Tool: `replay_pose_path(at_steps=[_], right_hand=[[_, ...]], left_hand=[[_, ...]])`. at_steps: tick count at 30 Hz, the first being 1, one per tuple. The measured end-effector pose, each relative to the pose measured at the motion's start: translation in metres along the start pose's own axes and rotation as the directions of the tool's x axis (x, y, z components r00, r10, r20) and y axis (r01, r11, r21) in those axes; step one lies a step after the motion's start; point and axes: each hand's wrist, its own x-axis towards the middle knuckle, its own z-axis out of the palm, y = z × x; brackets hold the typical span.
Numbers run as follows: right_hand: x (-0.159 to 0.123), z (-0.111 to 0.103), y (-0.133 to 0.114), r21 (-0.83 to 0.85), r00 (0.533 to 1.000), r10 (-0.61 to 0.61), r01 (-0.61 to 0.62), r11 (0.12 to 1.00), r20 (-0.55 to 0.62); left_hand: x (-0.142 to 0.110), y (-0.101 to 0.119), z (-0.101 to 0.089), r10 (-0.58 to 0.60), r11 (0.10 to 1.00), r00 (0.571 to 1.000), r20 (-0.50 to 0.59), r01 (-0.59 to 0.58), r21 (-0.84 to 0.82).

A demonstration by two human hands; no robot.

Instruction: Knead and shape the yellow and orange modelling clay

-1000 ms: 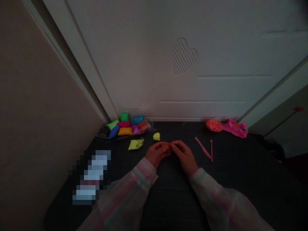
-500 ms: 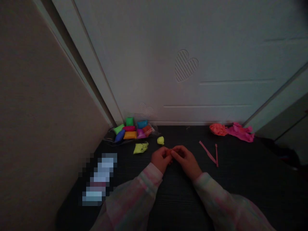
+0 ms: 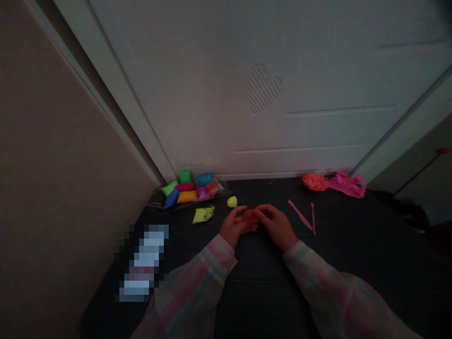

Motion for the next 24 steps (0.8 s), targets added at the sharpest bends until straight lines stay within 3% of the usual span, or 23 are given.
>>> replay_pose_path(at_steps=[4, 8, 14, 24], right_hand=[[-0.0024, 0.0003, 0.0000, 0.026, 0.994, -0.026, 0.023, 0.999, 0.106], [-0.0043, 0.0004, 0.0003, 0.016, 0.983, -0.031, 0.029, 0.999, 0.182], [-0.0062, 0.0042, 0.0034, 0.031, 0.991, -0.047, 0.043, 0.999, 0.124], [-0.0030, 0.0030, 0.0036, 0.173, 0.994, 0.026, -0.045, 0.984, 0.109]], left_hand=[[0.0041, -0.0003, -0.0057, 0.031, 0.999, 0.997, -0.074, -0.031, -0.008], [0.0054, 0.0006, -0.0071, 0.104, 0.985, 0.993, -0.055, -0.095, 0.147], [-0.0011, 0.0055, -0.0001, 0.064, 0.982, 0.998, -0.008, -0.062, 0.179], [0.0037, 0.0041, -0.0038, 0.054, 0.996, 0.995, -0.086, -0.047, 0.074]])
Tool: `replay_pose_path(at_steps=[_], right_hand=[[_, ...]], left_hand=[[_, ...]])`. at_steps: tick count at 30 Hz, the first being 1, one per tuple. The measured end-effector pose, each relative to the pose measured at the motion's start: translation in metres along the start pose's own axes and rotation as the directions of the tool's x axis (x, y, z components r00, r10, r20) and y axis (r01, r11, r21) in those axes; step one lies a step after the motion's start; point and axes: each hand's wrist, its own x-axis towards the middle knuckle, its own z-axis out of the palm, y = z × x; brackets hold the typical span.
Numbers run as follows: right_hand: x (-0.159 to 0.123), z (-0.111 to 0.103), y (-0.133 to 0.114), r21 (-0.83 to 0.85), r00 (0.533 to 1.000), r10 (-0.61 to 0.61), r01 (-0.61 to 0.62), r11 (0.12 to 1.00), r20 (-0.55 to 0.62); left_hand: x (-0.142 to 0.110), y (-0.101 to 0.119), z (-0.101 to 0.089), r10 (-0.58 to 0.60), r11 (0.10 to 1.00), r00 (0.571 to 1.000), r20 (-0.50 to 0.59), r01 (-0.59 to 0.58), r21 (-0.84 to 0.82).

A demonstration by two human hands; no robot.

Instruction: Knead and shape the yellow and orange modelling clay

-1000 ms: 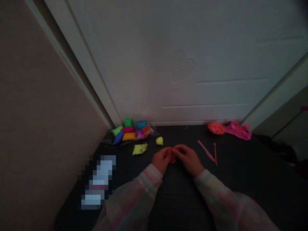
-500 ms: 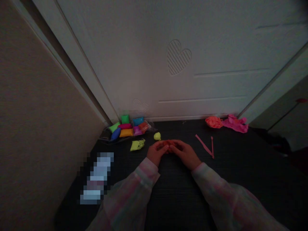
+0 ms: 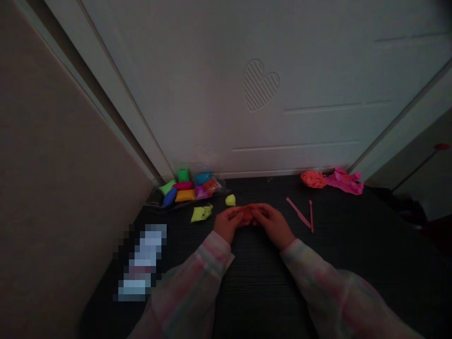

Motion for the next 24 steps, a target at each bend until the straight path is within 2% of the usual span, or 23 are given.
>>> replay_pose_path(at_steps=[6, 8, 10, 12, 15, 19, 24], right_hand=[[0.004, -0.002, -0.001, 0.093, 0.996, 0.040, -0.032, 0.995, -0.080], [0.003, -0.002, 0.000, 0.087, 0.993, 0.028, -0.018, 0.996, -0.113], [0.001, -0.002, 0.001, -0.007, 0.989, -0.016, 0.015, 1.000, -0.146], [-0.001, -0.002, 0.001, -0.174, 0.984, -0.083, 0.055, 0.983, -0.157], [-0.005, -0.001, 0.000, -0.345, 0.983, -0.151, 0.106, 0.933, -0.106], [-0.008, 0.002, -0.002, -0.363, 0.985, -0.175, 0.166, 0.917, 0.007], [-0.008, 0.004, -0.002, -0.421, 0.976, -0.215, 0.201, 0.884, 0.014]], left_hand=[[0.001, 0.000, 0.000, -0.024, 0.988, 0.999, -0.045, 0.017, -0.151], [0.000, 0.000, 0.000, -0.019, 0.987, 1.000, -0.021, 0.016, -0.157], [0.000, 0.000, -0.001, 0.004, 0.994, 1.000, 0.030, 0.000, -0.107], [0.001, 0.000, -0.001, 0.022, 0.999, 0.997, 0.072, -0.020, -0.030], [0.001, 0.001, -0.002, 0.025, 0.998, 0.999, 0.038, -0.028, 0.059], [0.001, 0.003, -0.002, 0.057, 0.986, 0.998, -0.024, -0.053, 0.155], [0.000, 0.002, -0.001, 0.117, 0.973, 0.991, -0.058, -0.103, 0.205]])
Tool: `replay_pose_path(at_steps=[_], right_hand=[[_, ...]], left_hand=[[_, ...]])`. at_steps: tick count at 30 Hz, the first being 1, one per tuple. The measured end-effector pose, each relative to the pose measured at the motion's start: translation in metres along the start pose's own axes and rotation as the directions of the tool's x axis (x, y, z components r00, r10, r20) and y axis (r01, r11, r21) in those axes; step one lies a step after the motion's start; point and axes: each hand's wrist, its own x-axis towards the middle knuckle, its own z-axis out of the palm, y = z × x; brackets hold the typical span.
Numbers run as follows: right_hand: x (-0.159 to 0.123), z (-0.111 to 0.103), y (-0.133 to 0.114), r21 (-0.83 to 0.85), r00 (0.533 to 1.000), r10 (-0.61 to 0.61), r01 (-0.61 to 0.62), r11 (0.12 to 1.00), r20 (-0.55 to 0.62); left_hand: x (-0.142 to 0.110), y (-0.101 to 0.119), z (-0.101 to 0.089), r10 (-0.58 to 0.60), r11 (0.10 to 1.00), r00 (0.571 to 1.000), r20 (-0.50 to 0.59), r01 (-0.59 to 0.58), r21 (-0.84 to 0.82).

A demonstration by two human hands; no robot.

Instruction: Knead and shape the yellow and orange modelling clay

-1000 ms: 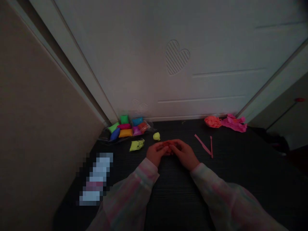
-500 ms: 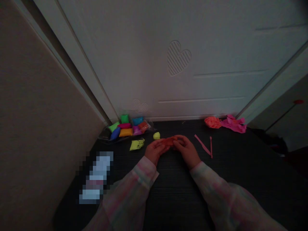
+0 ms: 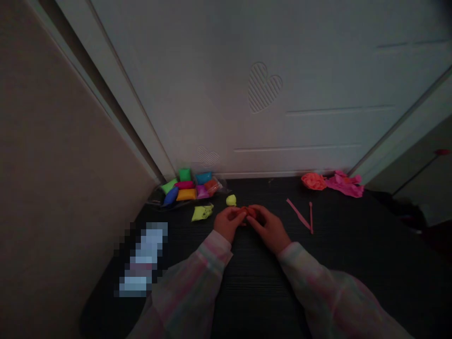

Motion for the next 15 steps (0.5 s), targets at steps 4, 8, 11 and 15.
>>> replay_pose_path(at_steps=[4, 8, 11, 15], right_hand=[[-0.0002, -0.0002, -0.0008, 0.033, 0.999, -0.012, 0.010, 0.999, 0.050], [-0.0017, -0.0007, -0.0015, 0.087, 0.993, -0.002, -0.008, 0.996, 0.114], [-0.0024, -0.0002, -0.0010, 0.102, 0.989, 0.006, -0.022, 0.995, 0.148], [-0.0017, 0.0014, -0.0012, 0.131, 0.989, 0.019, -0.038, 0.991, 0.144]], left_hand=[[-0.0002, -0.0008, -0.0016, 0.005, 0.998, 1.000, -0.016, -0.006, -0.062], [-0.0001, 0.0008, -0.0024, 0.063, 0.997, 0.995, -0.078, -0.066, -0.030], [0.0002, 0.0004, -0.0021, 0.087, 0.996, 0.991, -0.100, -0.088, -0.009], [-0.0009, -0.0015, -0.0030, 0.175, 0.981, 0.981, -0.079, -0.167, 0.103]])
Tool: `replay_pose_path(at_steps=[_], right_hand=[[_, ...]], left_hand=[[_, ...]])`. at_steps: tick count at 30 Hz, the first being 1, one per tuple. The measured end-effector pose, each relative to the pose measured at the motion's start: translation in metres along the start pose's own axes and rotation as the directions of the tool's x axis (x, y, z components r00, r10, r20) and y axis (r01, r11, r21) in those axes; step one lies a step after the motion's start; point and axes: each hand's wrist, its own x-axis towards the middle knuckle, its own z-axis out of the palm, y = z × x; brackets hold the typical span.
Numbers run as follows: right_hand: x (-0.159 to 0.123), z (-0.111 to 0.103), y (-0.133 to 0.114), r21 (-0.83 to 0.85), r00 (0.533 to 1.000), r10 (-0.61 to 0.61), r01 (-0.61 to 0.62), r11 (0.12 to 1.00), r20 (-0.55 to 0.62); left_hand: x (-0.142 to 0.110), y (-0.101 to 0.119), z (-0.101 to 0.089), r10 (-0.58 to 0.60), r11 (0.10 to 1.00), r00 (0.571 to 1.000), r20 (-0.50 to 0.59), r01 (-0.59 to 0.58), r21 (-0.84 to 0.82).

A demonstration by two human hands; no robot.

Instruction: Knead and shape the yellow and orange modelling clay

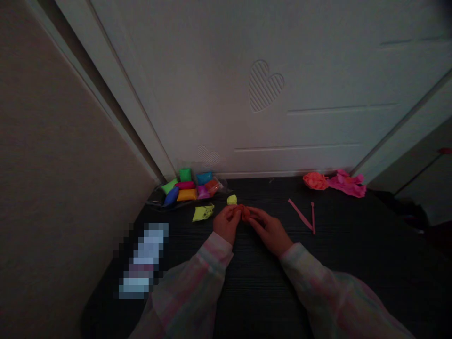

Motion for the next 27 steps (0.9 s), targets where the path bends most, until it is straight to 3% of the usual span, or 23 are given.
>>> replay_pose_path(at_steps=[3, 8, 14, 19, 23, 27], right_hand=[[0.0013, 0.0008, -0.0008, 0.007, 0.997, 0.016, -0.016, 1.000, -0.069], [0.0035, -0.0004, 0.0017, -0.059, 0.979, -0.002, -0.010, 0.998, -0.206], [0.0041, -0.0035, 0.0016, -0.163, 0.980, -0.089, 0.060, 0.985, -0.180], [0.0049, -0.0058, -0.0015, -0.255, 0.967, -0.101, 0.040, 0.966, -0.232], [0.0056, -0.0070, -0.0009, -0.169, 0.960, -0.040, -0.008, 0.986, -0.276], [0.0044, -0.0043, 0.0010, -0.077, 0.982, -0.014, -0.001, 0.997, -0.189]], left_hand=[[-0.0034, 0.0001, -0.0009, 0.071, 0.994, 0.993, 0.098, -0.079, 0.072], [-0.0084, 0.0020, -0.0001, 0.031, 0.998, 0.958, 0.286, -0.046, 0.047], [-0.0081, 0.0031, -0.0005, 0.044, 0.996, 0.954, 0.297, -0.064, 0.059], [-0.0082, -0.0013, 0.0003, 0.024, 1.000, 0.941, 0.337, -0.027, 0.003], [-0.0063, -0.0028, 0.0020, -0.025, 0.996, 0.937, 0.347, 0.054, -0.075], [-0.0012, -0.0054, 0.0029, -0.126, 0.963, 0.946, 0.300, 0.189, -0.190]])
